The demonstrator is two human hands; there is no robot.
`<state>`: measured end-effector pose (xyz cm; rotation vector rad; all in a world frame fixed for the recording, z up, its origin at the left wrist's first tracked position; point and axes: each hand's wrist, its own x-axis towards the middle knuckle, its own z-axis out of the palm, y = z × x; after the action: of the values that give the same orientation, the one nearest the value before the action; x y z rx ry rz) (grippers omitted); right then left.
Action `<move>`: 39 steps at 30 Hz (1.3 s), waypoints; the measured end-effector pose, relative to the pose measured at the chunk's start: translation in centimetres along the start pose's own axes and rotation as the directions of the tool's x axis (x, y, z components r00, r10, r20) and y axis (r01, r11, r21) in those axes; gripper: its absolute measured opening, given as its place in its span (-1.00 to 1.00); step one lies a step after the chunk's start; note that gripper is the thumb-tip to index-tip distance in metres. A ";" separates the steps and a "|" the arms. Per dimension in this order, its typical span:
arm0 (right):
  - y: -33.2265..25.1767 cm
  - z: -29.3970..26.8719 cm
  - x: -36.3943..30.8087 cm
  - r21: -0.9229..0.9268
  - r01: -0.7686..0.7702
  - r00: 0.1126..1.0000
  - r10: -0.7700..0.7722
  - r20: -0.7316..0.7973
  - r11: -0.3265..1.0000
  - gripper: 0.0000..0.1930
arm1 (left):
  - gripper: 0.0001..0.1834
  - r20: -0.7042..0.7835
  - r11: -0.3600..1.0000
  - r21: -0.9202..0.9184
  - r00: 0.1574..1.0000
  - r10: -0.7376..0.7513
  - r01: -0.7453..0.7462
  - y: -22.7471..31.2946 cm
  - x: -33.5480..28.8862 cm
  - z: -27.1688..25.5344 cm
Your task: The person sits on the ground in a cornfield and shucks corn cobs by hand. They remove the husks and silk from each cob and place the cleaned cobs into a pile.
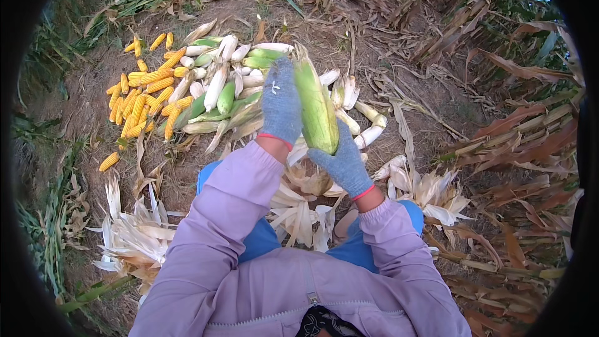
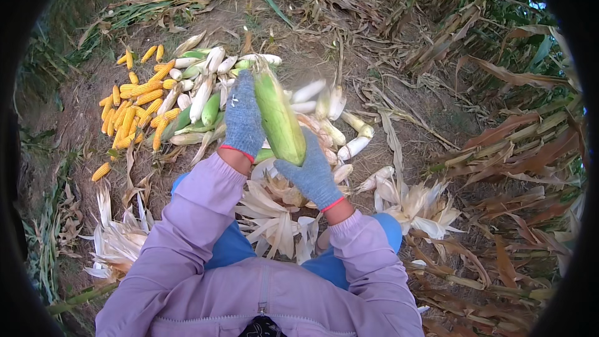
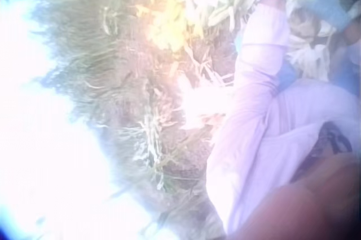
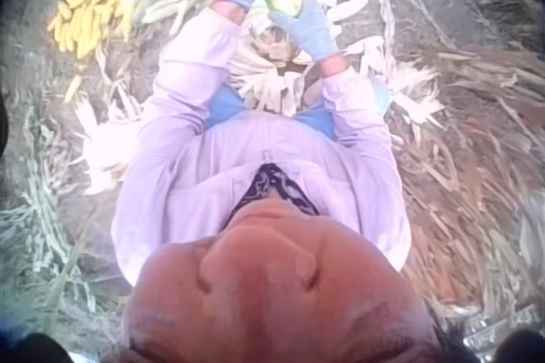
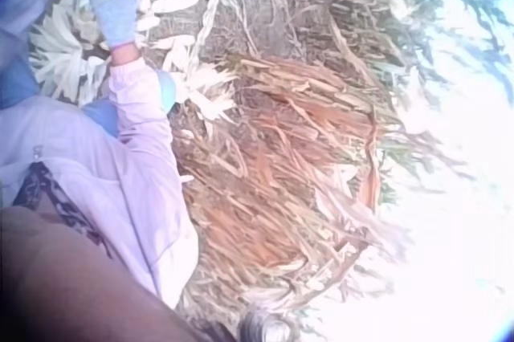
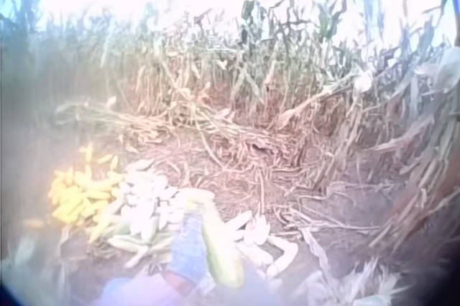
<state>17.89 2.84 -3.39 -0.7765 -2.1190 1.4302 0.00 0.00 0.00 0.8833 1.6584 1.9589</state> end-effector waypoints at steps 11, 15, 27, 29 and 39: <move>1.3 -1.3 -1.7 -0.028 -0.034 0.971 0.026 -0.237 0.999 -0.08 | -0.66 -0.167 0.960 -0.279 0.985 -0.047 -0.001 -3.1 0.8 4.9; 3.1 -1.5 -1.6 0.032 -0.048 0.972 0.054 -0.228 0.998 -0.07 | -0.70 -0.089 0.860 -0.499 0.980 -0.178 0.111 -2.6 0.6 5.5; 3.2 -1.8 1.4 -0.181 -0.065 0.949 0.005 -0.314 0.981 -0.13 | -0.76 -0.072 0.663 -0.682 0.874 -0.481 0.309 -4.8 2.8 4.6; 1.4 -1.3 1.7 -0.315 0.071 0.923 -0.182 -0.339 0.946 -0.12 | -0.78 -0.144 0.875 -0.431 0.941 -0.307 0.219 -7.6 3.1 3.7; 1.6 -2.4 2.8 0.343 -0.028 0.973 0.104 -0.207 0.939 -0.25 | -0.82 0.044 0.491 -0.779 0.814 -0.579 0.391 -0.8 0.2 6.0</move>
<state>17.70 6.83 -3.82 -0.8328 -1.6355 1.6047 4.02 4.56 -0.28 -0.1606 0.8184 2.0523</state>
